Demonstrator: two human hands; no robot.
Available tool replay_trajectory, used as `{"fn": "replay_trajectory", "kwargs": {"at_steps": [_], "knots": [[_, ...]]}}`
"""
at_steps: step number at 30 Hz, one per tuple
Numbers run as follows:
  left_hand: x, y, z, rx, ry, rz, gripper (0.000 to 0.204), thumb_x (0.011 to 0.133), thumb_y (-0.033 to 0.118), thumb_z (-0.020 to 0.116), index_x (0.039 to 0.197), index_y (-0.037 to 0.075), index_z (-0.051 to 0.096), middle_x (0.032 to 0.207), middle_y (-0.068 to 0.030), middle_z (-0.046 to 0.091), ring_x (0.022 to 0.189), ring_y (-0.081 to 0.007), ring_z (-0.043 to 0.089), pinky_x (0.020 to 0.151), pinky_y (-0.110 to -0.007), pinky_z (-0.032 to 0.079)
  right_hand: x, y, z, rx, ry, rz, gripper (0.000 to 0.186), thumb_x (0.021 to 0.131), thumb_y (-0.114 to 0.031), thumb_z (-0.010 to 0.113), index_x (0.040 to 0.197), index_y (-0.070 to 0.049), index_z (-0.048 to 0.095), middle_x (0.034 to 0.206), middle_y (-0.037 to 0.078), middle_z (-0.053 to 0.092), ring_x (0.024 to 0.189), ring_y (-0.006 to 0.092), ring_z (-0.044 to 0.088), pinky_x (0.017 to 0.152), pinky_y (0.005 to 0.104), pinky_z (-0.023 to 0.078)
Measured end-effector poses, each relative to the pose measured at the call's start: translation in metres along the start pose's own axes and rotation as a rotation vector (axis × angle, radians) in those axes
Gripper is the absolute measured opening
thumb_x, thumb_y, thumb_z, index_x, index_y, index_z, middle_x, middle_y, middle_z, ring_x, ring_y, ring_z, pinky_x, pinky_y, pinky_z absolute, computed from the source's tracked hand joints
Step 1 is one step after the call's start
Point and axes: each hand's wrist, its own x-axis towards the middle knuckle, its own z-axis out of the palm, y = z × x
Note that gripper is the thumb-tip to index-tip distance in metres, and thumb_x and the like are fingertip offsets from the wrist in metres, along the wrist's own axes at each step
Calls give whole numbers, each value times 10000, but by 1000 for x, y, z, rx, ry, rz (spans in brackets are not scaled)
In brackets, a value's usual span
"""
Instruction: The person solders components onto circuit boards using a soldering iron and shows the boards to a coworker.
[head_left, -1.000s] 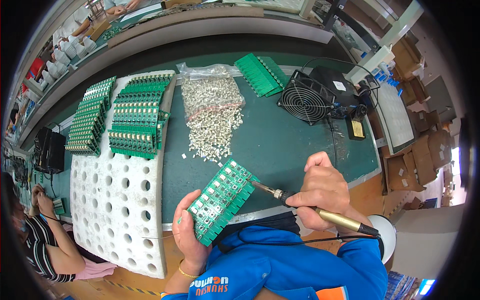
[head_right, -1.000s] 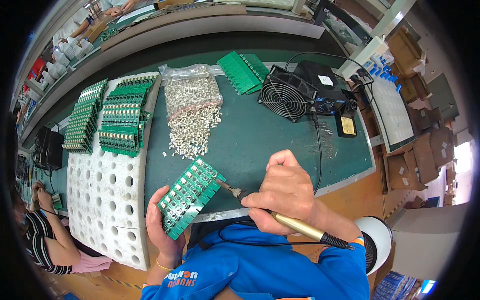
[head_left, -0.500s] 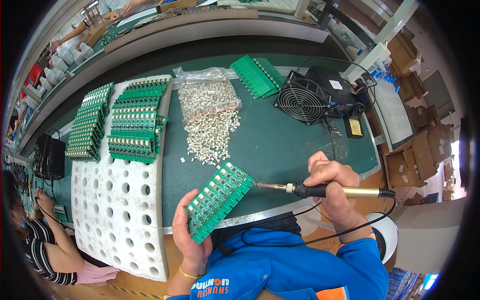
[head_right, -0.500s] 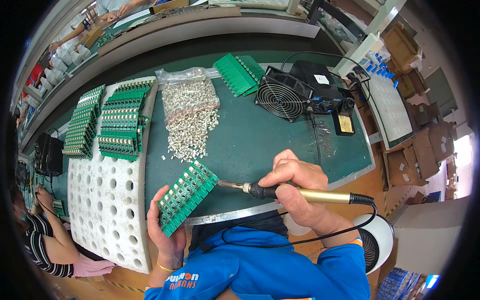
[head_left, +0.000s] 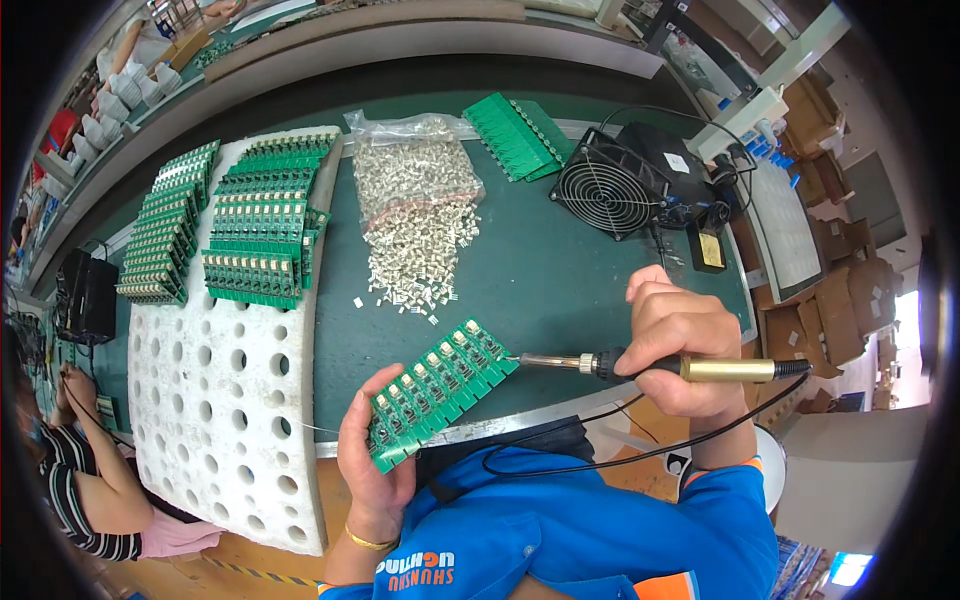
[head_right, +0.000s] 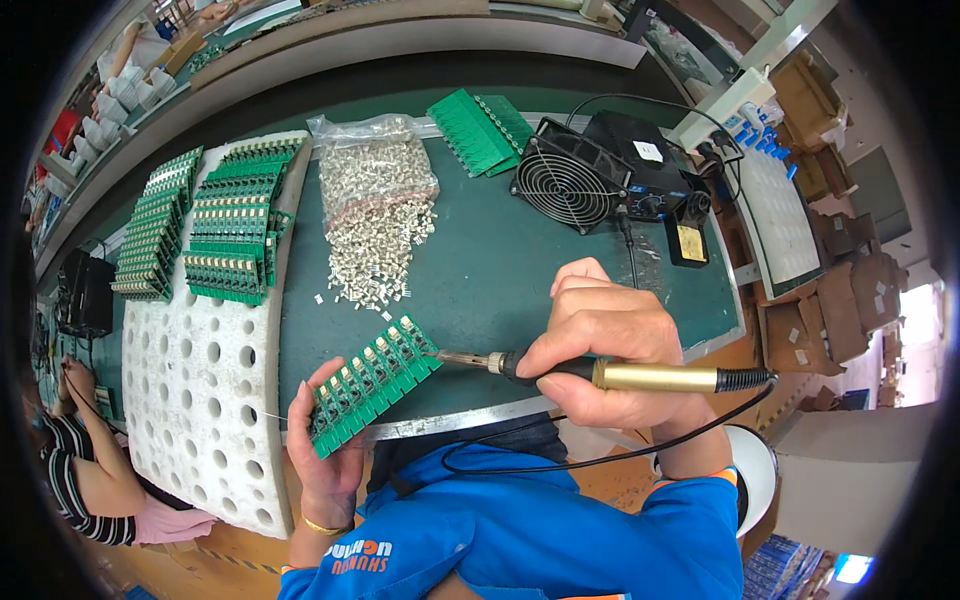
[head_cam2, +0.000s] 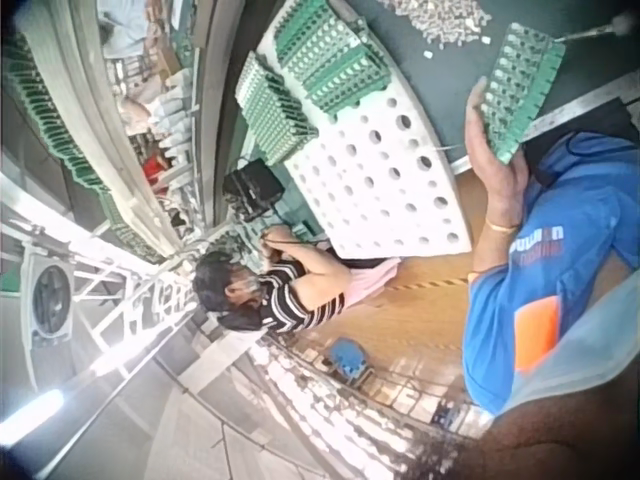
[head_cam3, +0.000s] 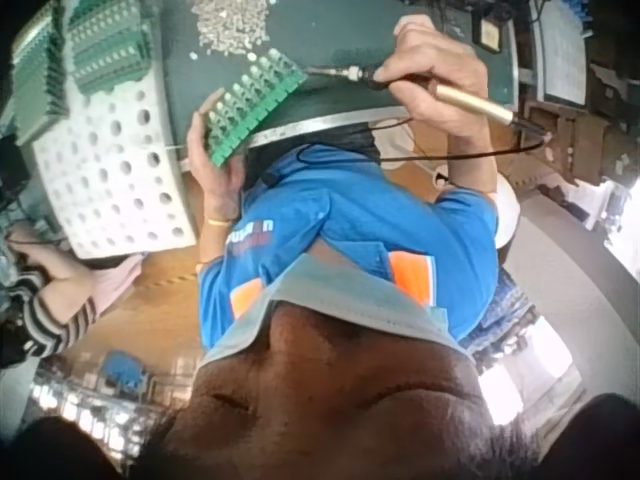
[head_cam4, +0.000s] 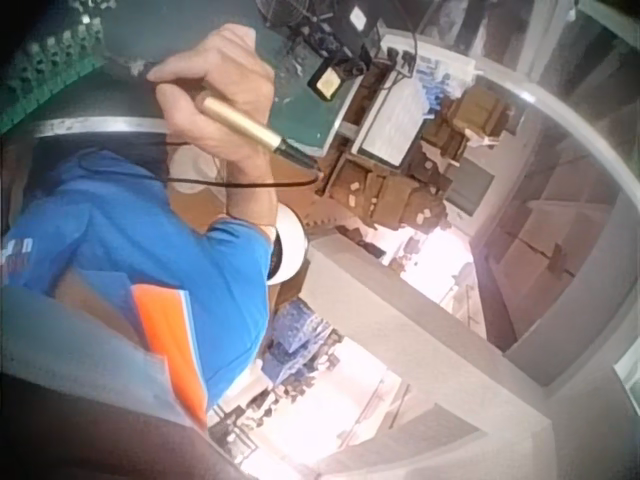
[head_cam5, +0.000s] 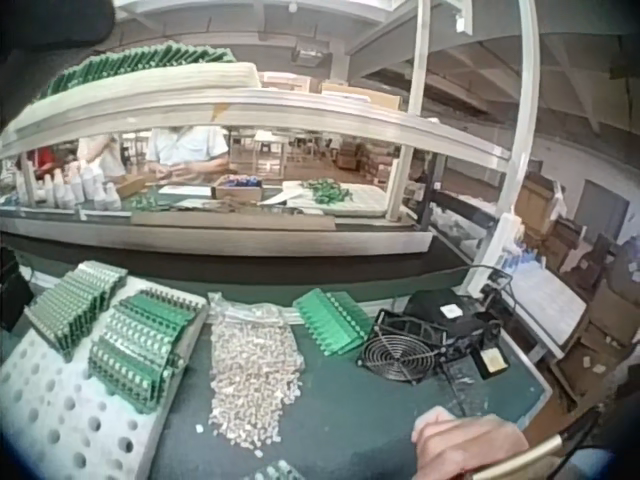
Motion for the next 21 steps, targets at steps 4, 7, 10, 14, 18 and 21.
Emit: {"fn": "replay_trajectory", "kwargs": {"at_steps": [4, 7, 10, 14, 18, 21], "knots": [[0, -1, -2, -6, -23, -20, 466, 982, 324, 372, 1239, -46, 495, 1063, -157, 636, 928, -206, 648, 806, -311, 541, 2, -4, 0, -61, -84, 8, 173, 588, -35, 705, 751, -86, 683, 607, 6, 549, 565, 164, 468, 736, 357, 386], [0, 0, -1, 19, -10, -19, 467, 983, 322, 371, 1241, -48, 491, 1056, -156, 637, 928, -204, 647, 803, -323, 542, 3, -7, 2, -101, -109, 16, 184, 579, -33, 710, 750, -98, 681, 608, 2, 538, 567, 163, 466, 732, 356, 385], [-2, 0, 0, 56, 8, 26, 464, 984, 317, 367, 1241, -49, 490, 1052, -154, 635, 927, -205, 645, 807, -332, 540, 3, -8, 6, -138, -129, 13, 196, 572, -29, 713, 750, -106, 679, 607, -1, 522, 568, 165, 463, 727, 355, 385], [-3, -2, -4, 70, -13, 39, 461, 983, 310, 366, 1237, -54, 489, 1052, -156, 631, 926, -208, 644, 811, -337, 538, 2, -10, 8, -157, -139, 7, 206, 570, -28, 717, 756, -107, 679, 611, 0, 505, 568, 172, 458, 720, 355, 386], [-4, -2, -6, 80, -32, 58, 450, 984, 294, 364, 1234, -59, 486, 1064, -164, 623, 939, -215, 640, 818, -339, 533, 3, -9, 10, -166, -146, 5, 208, 569, -28, 720, 757, -106, 679, 614, 3, 507, 570, 174, 458, 717, 355, 384], [-3, -4, -7, 80, -40, 72, 445, 985, 285, 361, 1236, -62, 483, 1075, -170, 619, 955, -218, 635, 829, -347, 528, 2, -9, 10, -170, -151, 12, 209, 570, -29, 722, 758, -106, 679, 614, 4, 506, 571, 175, 457, 716, 354, 384]]}}
